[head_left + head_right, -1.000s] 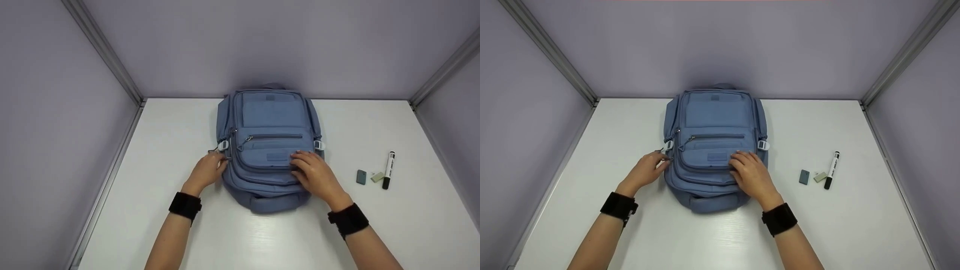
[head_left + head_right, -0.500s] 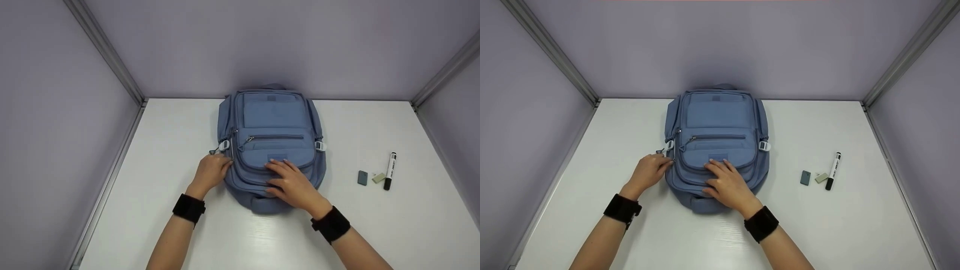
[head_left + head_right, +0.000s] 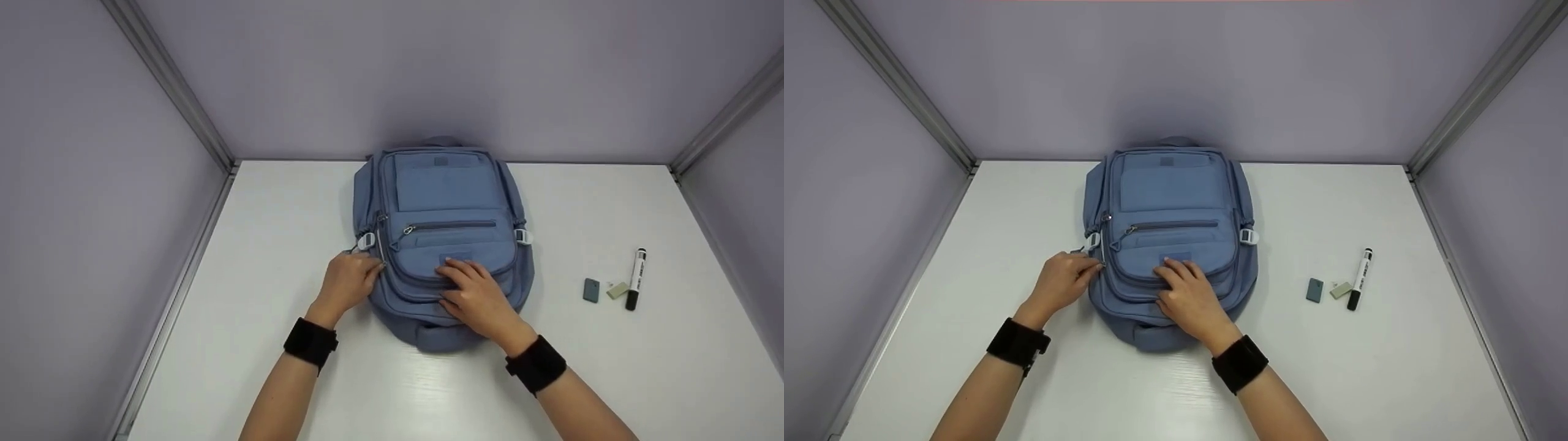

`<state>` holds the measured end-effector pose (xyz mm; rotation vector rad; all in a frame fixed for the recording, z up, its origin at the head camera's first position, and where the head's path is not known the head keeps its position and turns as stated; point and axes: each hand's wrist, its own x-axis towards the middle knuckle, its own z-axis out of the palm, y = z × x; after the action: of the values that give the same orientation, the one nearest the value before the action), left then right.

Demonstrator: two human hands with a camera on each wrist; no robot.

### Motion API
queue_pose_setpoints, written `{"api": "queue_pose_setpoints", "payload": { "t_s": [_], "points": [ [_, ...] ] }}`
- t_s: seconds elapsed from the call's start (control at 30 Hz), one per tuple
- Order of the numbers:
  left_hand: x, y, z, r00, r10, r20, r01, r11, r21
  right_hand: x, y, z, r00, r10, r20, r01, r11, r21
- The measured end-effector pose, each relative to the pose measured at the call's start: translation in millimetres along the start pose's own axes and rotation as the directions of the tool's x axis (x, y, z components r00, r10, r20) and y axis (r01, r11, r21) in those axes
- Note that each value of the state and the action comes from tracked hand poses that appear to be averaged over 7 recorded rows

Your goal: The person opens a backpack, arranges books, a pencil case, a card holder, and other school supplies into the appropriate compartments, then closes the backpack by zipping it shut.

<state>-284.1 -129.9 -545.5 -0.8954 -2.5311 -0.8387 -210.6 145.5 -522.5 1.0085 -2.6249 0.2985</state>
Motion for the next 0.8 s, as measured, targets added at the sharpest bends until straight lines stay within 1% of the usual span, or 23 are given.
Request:
{"api": "queue_pose_setpoints", "payload": {
  "t_s": [0.13,0.23,0.33,0.47,0.6,0.8],
  "points": [
    [2.4,-1.9,3.4,0.997,0.007,-0.075,0.001,0.994,0.107,1,1,-0.2,0.999,-0.013,-0.051,0.014,1.0,0.019],
    [4.8,-4.6,6.9,0.992,0.013,-0.123,0.008,0.986,0.169,1,1,-1.0,0.998,-0.013,-0.054,0.015,0.999,0.028],
    [7.2,-8.4,11.1,0.988,0.007,-0.152,0.026,0.977,0.21,1,1,-1.2,0.998,-0.016,-0.053,0.018,0.999,0.035],
    [13.1,-14.8,16.7,0.986,-0.017,-0.167,0.061,0.964,0.259,0,1,-0.2,0.998,-0.019,-0.062,0.022,0.999,0.046],
    [23.2,-21.6,20.6,0.984,-0.034,-0.174,0.087,0.948,0.305,-2,2,1.5,0.998,-0.02,-0.056,0.024,0.998,0.056],
    [37.9,-30.5,26.3,0.979,-0.077,-0.191,0.138,0.933,0.333,-3,2,1.8,0.999,-0.015,-0.039,0.018,0.998,0.067]
  ]
}}
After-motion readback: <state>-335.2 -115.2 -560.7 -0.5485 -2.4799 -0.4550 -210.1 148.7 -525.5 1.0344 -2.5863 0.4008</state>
